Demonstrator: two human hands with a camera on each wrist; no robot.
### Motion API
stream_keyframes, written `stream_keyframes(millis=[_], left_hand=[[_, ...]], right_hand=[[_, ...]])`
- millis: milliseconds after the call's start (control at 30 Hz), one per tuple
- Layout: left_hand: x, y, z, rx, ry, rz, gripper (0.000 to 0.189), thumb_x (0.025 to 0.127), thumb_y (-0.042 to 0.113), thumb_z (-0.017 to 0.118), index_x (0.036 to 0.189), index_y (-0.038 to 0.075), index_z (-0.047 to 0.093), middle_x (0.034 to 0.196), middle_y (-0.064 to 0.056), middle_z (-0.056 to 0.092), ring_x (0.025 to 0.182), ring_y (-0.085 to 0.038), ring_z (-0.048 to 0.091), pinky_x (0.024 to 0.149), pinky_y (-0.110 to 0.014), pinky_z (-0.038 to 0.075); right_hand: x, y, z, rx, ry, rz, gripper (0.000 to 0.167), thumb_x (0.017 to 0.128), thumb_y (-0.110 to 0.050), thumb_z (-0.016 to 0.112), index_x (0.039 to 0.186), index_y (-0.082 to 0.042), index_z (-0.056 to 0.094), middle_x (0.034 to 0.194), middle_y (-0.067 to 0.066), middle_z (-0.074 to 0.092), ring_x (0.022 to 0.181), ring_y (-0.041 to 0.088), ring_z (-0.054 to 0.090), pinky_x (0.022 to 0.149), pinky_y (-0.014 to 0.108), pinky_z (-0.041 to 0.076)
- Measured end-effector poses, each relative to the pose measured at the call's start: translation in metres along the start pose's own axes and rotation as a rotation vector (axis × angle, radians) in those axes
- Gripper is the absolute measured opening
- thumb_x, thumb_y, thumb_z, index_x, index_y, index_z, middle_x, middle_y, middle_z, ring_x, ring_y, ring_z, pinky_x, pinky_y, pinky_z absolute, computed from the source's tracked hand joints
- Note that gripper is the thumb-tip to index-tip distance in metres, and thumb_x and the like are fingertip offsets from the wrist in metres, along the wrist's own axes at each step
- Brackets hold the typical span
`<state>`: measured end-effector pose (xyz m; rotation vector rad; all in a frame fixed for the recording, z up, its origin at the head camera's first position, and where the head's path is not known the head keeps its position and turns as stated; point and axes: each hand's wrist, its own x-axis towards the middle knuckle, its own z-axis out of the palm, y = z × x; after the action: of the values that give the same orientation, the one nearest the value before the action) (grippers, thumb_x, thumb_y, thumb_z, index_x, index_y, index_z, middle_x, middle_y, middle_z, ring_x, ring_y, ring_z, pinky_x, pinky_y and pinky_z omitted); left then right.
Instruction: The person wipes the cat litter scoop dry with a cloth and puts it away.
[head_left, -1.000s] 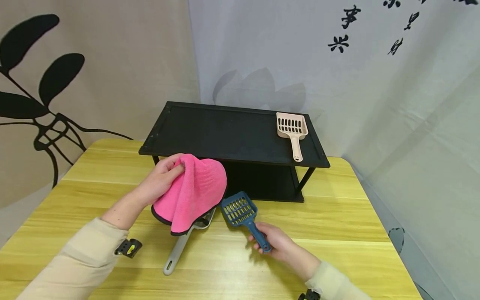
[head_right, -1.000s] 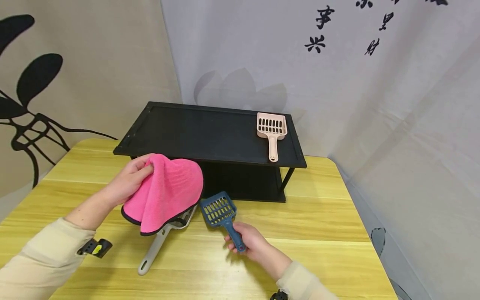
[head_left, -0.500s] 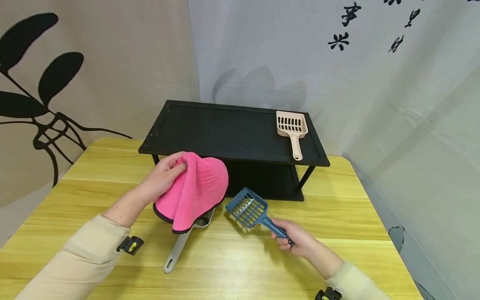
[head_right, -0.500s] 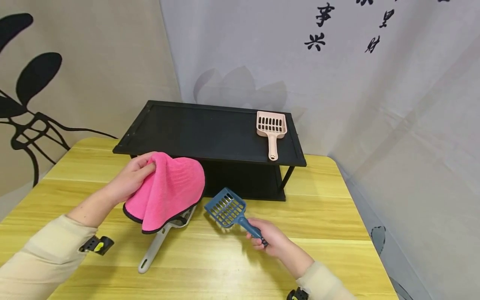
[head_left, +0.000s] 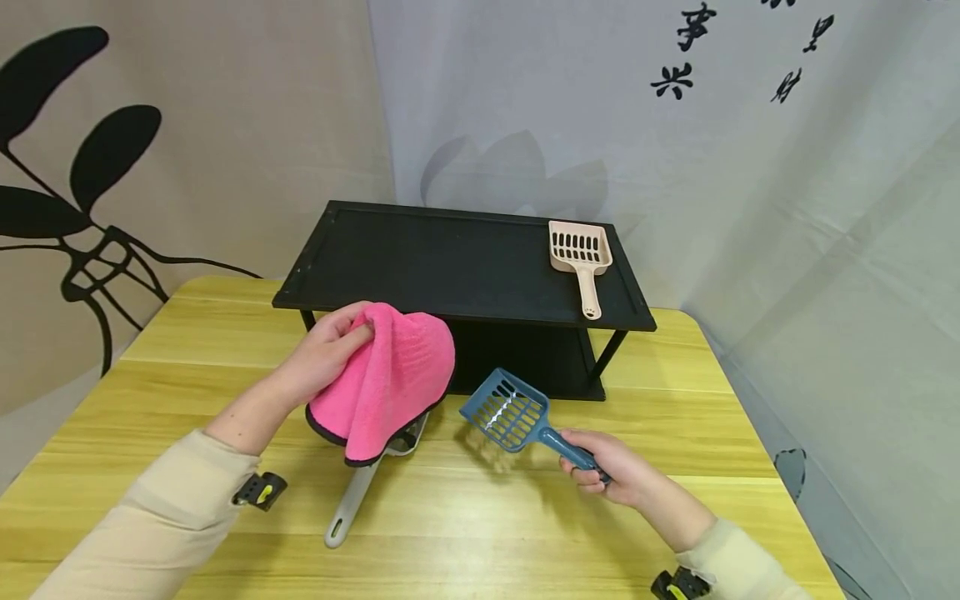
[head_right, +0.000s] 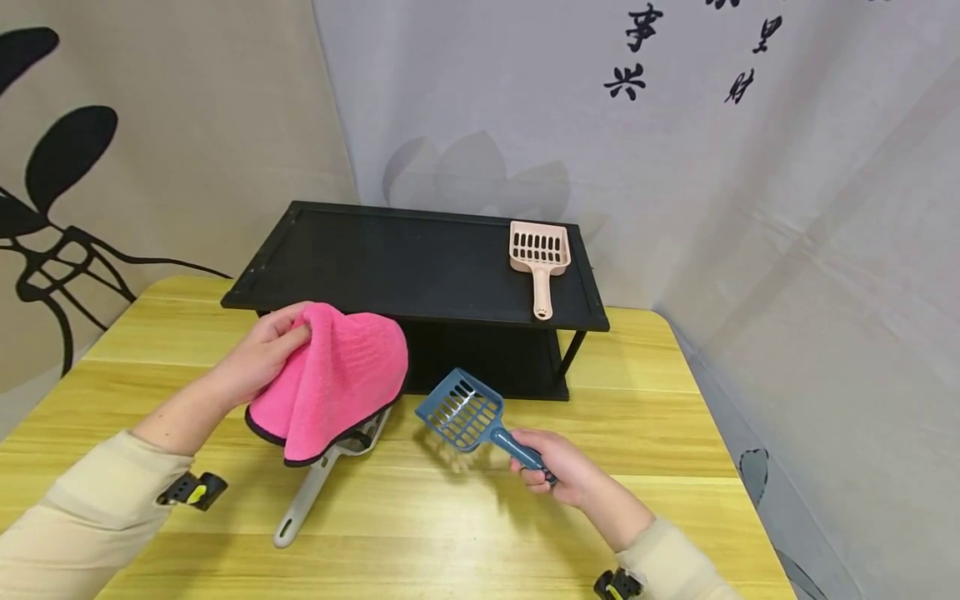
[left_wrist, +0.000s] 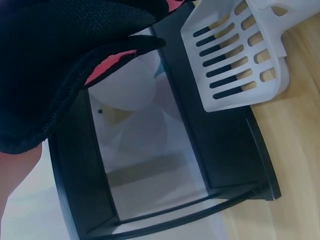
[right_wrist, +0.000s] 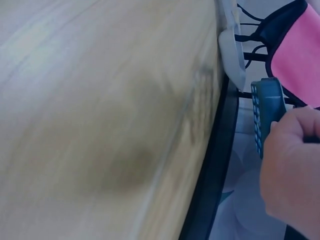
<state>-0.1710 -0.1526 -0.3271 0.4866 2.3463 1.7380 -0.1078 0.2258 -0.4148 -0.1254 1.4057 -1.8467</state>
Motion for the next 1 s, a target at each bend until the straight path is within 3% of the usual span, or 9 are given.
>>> stream_keyframes(millis=[233,433,633,800,1000], left_hand=[[0.010,0.002,0.021,0.066,-0.008,0.029,0.029,0.098,0.018,0.045,0.122,0.003,0.051,0.103,-0.009,0.057,0.085,-0.011,0.057,0.076,-0.021,0.048],[0.016,0.002,0.058,0.068,-0.112,0.074,0.026,0.097,0.015,0.049,0.120,0.005,0.055,0.107,-0.014,0.059,0.085,-0.015,0.058,0.075,-0.022,0.049],[0.017,-0.005,0.092,0.115,-0.255,0.057,0.025,0.093,0.022,0.057,0.115,0.009,0.054,0.101,-0.007,0.062,0.080,-0.013,0.058,0.074,-0.025,0.049],[0.014,-0.007,0.101,0.291,-0.378,0.103,0.026,0.088,0.029,0.065,0.108,0.014,0.056,0.094,0.003,0.066,0.076,-0.007,0.057,0.073,-0.023,0.048],[0.012,-0.005,0.098,0.486,-0.460,0.194,0.034,0.085,0.027,0.068,0.116,0.019,0.058,0.081,0.009,0.059,0.065,-0.005,0.050,0.063,-0.021,0.044]], right_hand=[[0.000,-0.007,0.011,-0.017,-0.039,-0.010,0.022,0.103,-0.024,0.029,0.101,-0.009,0.046,0.072,-0.008,0.057,0.043,-0.005,0.038,0.042,0.009,0.031],[0.005,-0.010,0.029,-0.016,-0.059,-0.023,0.023,0.103,-0.023,0.030,0.099,-0.009,0.048,0.071,-0.009,0.057,0.043,-0.005,0.038,0.041,0.009,0.031],[0.007,-0.016,0.041,0.036,-0.058,-0.025,0.022,0.103,-0.020,0.028,0.096,-0.009,0.046,0.069,-0.008,0.057,0.042,-0.005,0.039,0.042,0.009,0.029],[0.009,-0.024,0.045,0.118,-0.054,-0.025,0.021,0.103,-0.018,0.026,0.101,-0.005,0.043,0.069,-0.007,0.056,0.042,-0.005,0.038,0.042,0.009,0.024],[0.009,-0.028,0.044,0.202,-0.099,-0.032,0.025,0.103,-0.016,0.022,0.098,-0.005,0.043,0.070,-0.006,0.057,0.043,-0.002,0.033,0.043,0.009,0.021]])
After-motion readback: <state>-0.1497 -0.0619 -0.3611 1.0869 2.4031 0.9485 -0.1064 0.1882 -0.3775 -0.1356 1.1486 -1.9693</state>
